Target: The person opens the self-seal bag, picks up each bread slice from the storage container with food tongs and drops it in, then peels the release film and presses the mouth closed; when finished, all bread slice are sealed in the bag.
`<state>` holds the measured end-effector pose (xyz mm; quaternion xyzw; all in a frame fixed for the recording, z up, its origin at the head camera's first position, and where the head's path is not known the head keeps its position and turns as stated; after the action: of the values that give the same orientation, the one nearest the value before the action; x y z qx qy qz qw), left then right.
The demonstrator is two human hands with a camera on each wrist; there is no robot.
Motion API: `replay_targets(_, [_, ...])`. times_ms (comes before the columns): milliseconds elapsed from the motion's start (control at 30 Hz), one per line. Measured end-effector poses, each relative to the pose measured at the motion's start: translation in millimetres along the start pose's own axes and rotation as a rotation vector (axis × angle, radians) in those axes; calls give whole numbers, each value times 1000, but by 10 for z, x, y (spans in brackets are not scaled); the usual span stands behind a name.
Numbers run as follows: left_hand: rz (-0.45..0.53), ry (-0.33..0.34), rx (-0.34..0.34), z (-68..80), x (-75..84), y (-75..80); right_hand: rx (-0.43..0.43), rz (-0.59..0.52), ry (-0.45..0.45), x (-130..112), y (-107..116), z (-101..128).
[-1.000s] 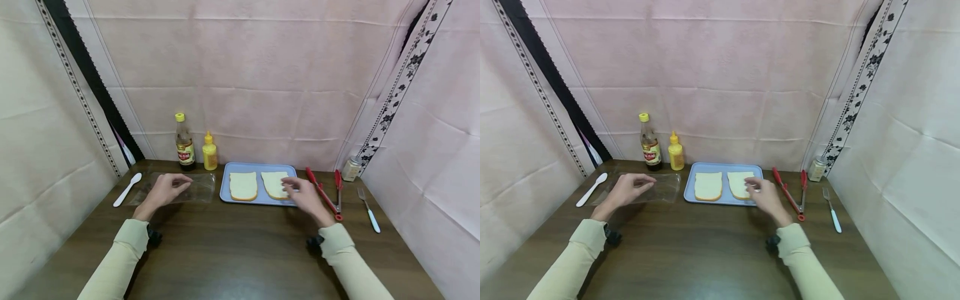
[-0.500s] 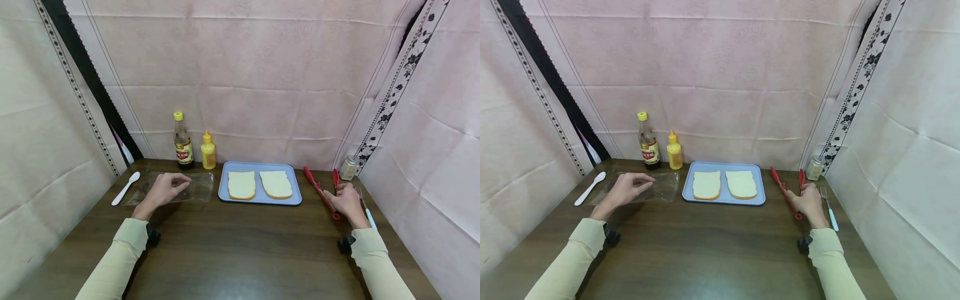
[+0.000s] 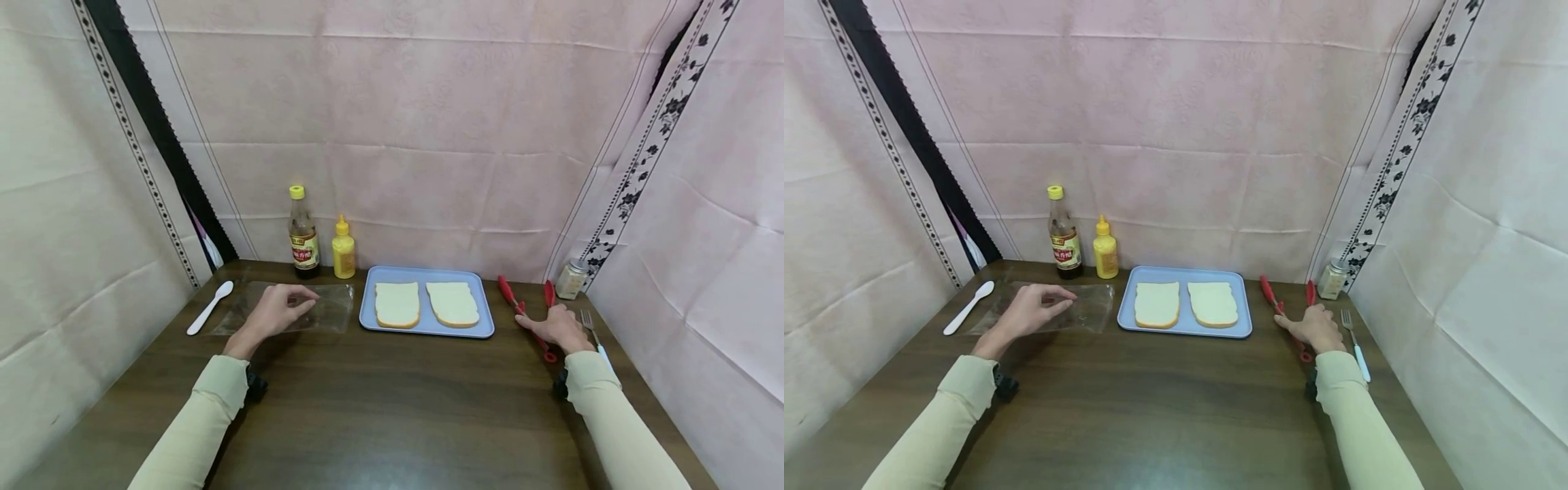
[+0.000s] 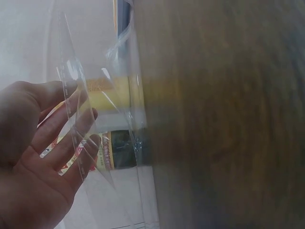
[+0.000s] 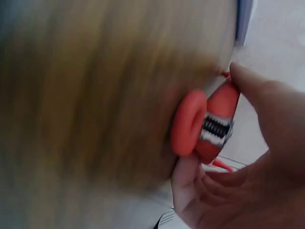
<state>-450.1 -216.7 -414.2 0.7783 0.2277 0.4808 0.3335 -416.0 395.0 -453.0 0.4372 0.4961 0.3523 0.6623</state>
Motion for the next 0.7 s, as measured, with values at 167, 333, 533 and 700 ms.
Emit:
replay_targets(167, [-9,-1,-5,5,5,-17,1,-18,43,42,-21,-45])
replay_targets(333, [-9,-5,1,10,12,-18,108,7,106,-80,39,43])
replay_targets(533, [-5,-9,4,26,12,-11,156,-75,171,-482,11,372])
replay_targets(700, [1,-3,-2,30,-10,-10,92,-112,242,-893,-95,622])
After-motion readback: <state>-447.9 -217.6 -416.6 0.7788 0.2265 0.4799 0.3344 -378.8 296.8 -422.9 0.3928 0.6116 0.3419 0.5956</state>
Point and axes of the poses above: each hand's wrist, its own z-axis away from the middle knuckle, its own y-axis out of the back of the hand, x = y × z, the point moved 8 cm from there along -z, towards the middle knuckle, and after that the axes turned 4 degrees about z, right-handed, at the moved point
